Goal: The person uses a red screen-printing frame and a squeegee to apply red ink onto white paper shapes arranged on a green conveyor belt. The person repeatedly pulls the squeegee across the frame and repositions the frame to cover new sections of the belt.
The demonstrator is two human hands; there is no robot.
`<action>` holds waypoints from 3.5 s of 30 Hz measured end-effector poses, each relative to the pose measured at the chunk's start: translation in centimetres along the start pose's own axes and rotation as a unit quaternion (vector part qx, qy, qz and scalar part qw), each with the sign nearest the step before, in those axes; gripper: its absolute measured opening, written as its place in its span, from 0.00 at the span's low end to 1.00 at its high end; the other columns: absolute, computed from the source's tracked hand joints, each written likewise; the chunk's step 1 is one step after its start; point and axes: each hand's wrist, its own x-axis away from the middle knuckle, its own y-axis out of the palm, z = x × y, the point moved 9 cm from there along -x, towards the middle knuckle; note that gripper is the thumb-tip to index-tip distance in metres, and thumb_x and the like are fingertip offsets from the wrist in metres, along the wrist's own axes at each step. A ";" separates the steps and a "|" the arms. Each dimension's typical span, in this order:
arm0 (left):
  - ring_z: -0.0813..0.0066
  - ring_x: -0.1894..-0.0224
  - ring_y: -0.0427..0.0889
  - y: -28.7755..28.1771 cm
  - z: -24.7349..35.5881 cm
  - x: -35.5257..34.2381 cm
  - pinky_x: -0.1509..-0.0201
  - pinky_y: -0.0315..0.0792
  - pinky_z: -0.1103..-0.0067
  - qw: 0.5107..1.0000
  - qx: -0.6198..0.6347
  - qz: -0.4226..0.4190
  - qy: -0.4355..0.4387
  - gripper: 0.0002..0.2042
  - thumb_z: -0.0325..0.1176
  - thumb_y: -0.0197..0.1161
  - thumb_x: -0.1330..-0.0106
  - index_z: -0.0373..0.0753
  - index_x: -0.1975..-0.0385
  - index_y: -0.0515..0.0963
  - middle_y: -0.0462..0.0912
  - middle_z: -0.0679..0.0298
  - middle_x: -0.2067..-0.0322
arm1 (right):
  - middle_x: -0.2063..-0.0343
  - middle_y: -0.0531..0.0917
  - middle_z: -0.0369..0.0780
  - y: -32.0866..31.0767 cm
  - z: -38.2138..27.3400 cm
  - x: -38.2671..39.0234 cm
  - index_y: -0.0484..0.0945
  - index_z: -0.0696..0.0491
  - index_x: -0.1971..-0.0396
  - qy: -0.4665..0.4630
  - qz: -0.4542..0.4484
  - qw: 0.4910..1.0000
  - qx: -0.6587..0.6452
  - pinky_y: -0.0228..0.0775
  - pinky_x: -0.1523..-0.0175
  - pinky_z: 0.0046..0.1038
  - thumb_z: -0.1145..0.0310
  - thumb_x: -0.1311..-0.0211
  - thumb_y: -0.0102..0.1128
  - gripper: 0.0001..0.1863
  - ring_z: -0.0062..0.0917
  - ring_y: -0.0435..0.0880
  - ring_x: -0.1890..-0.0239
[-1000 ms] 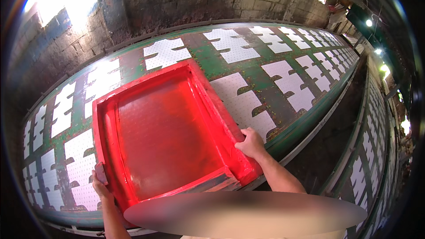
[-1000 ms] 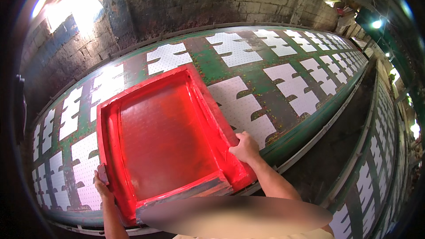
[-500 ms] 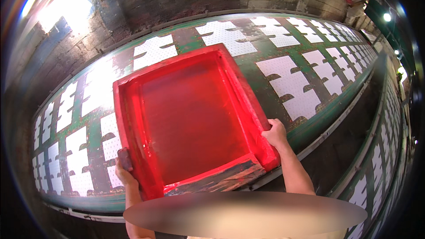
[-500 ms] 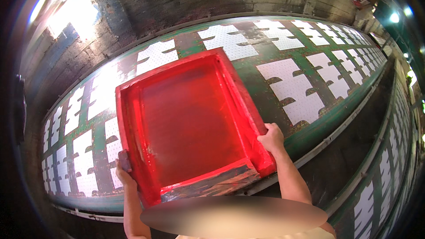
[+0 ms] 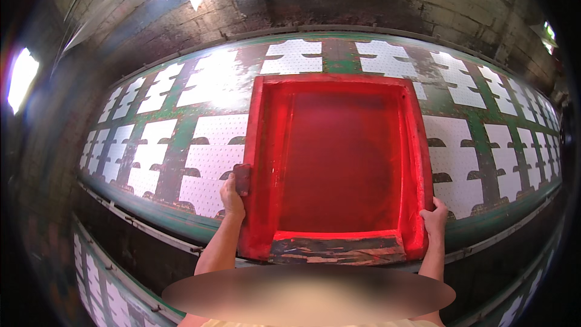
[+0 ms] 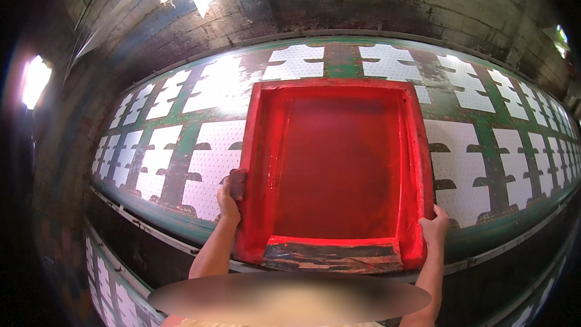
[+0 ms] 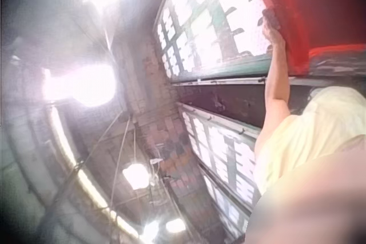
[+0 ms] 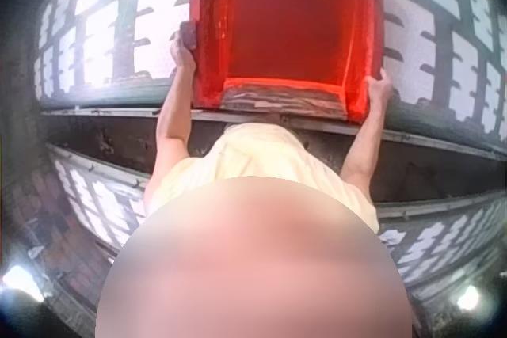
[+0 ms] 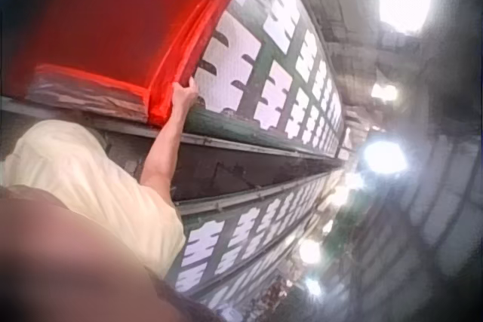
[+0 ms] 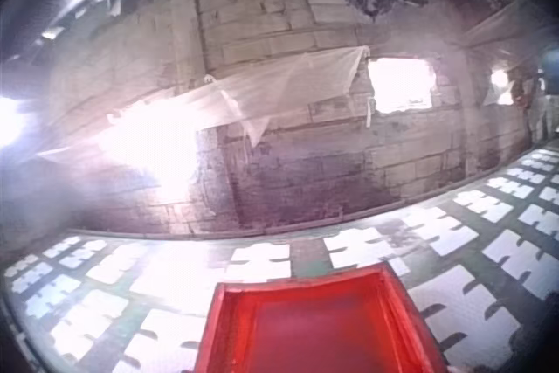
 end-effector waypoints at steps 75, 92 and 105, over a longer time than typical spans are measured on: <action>0.57 0.43 0.86 1.8 -1.1 0.8 0.35 0.78 0.65 0.972 -0.224 0.026 0.066 0.22 0.41 0.64 0.15 0.29 0.34 0.78 0.87 0.49 0.45 | 0.57 0.89 0.44 33.9 -32.4 -16.6 0.89 0.46 0.51 -0.446 -0.104 0.822 0.340 0.86 0.47 0.44 0.74 0.33 0.61 0.14 0.40 0.92 0.52; 0.62 0.46 0.85 2.2 -0.3 1.1 0.36 0.77 0.68 0.956 -0.281 0.020 0.080 0.19 0.40 0.65 0.16 0.31 0.37 0.79 0.87 0.54 0.48 | 0.55 0.92 0.42 33.3 -32.0 -23.8 0.92 0.47 0.55 -0.433 -0.123 0.840 0.303 0.87 0.44 0.47 0.76 0.38 0.63 0.15 0.42 0.93 0.50; 0.54 0.45 0.87 2.2 -0.8 0.4 0.36 0.78 0.65 0.954 -0.293 0.029 0.049 0.20 0.44 0.62 0.14 0.31 0.39 0.81 0.88 0.48 0.47 | 0.59 0.93 0.42 29.8 -30.5 -13.4 0.93 0.44 0.58 -0.401 -0.258 0.793 0.379 0.87 0.47 0.48 0.73 0.43 0.63 0.15 0.42 0.94 0.52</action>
